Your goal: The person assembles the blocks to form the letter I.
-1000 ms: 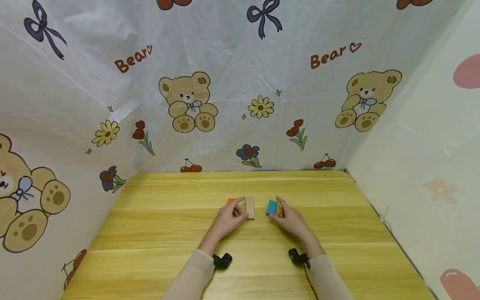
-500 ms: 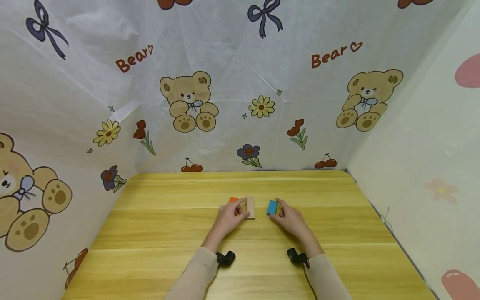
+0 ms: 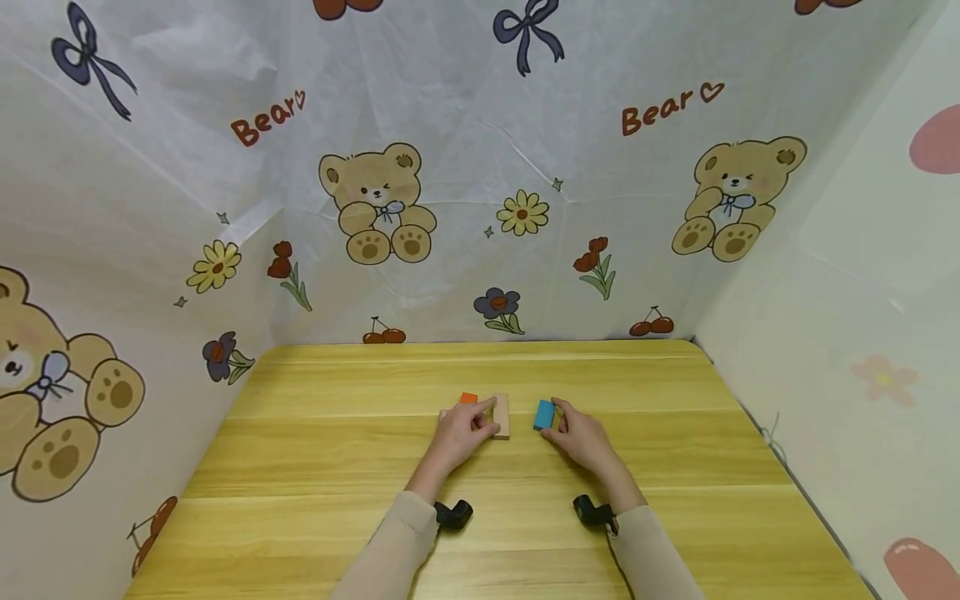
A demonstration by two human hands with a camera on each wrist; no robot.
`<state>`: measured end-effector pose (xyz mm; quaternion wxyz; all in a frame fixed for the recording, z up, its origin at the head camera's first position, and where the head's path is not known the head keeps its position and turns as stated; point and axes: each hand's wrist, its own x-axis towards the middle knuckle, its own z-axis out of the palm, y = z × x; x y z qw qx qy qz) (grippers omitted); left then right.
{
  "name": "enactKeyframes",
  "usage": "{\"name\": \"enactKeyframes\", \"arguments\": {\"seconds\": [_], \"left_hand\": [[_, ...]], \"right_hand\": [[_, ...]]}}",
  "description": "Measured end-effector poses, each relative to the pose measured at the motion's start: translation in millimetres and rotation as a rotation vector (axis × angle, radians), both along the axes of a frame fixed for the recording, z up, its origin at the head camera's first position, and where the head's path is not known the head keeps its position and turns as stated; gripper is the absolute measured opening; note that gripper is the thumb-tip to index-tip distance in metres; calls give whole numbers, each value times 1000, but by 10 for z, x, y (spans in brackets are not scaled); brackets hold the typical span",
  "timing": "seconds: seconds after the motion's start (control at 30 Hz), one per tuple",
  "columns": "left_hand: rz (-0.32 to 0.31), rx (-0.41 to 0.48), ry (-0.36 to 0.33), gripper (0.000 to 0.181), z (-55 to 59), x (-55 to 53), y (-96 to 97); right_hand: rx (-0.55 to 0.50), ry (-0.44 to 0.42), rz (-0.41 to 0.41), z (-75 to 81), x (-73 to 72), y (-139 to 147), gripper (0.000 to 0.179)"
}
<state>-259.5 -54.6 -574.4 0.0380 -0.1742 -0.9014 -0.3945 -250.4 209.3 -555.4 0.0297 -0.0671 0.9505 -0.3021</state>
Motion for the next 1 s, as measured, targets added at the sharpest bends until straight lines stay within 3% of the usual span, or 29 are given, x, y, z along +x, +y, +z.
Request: {"name": "enactKeyframes", "arguments": {"seconds": [0.33,1.0], "left_hand": [[-9,-38,3,53,-14,17,-15],[2,-8,13,53,-21,57,-22]], "right_hand": [[-24,-5,1,34,26,11,63],[-159,-44,-17,77,18,87,64]]}}
